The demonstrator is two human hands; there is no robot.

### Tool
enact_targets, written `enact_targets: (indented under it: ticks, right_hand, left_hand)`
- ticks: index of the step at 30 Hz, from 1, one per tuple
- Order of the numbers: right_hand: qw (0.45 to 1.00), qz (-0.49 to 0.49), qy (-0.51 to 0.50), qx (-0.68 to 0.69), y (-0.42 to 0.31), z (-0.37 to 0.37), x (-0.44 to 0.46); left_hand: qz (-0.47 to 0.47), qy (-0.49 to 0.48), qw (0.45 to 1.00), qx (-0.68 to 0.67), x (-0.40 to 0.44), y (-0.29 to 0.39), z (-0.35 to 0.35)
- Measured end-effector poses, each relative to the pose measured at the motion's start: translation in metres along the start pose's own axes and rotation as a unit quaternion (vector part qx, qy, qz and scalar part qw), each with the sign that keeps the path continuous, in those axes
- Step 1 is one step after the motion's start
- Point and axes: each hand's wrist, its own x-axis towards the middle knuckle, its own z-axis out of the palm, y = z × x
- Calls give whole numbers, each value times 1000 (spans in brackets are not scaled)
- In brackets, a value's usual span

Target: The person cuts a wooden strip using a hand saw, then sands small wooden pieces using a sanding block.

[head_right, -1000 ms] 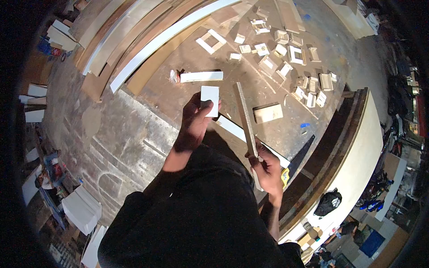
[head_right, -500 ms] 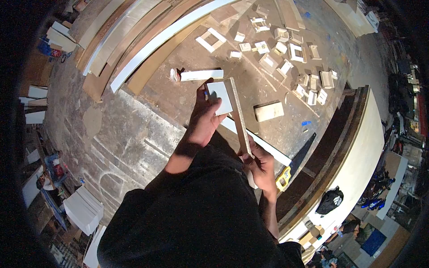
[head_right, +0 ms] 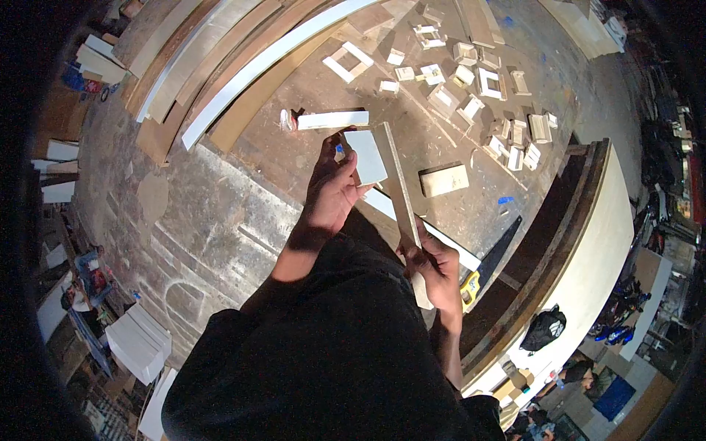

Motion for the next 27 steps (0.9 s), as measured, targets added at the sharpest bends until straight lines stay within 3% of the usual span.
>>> enact_targets:
  ticks: [15,27]
  right_hand:
    - [995,66,17,79,-13,-5,1]
    - [999,35,8,12,-16,-4,-2]
  left_hand:
    - [-24,1,1000,0,6,-2,-3]
    - [-26,4,1000,13,7,-5,-6]
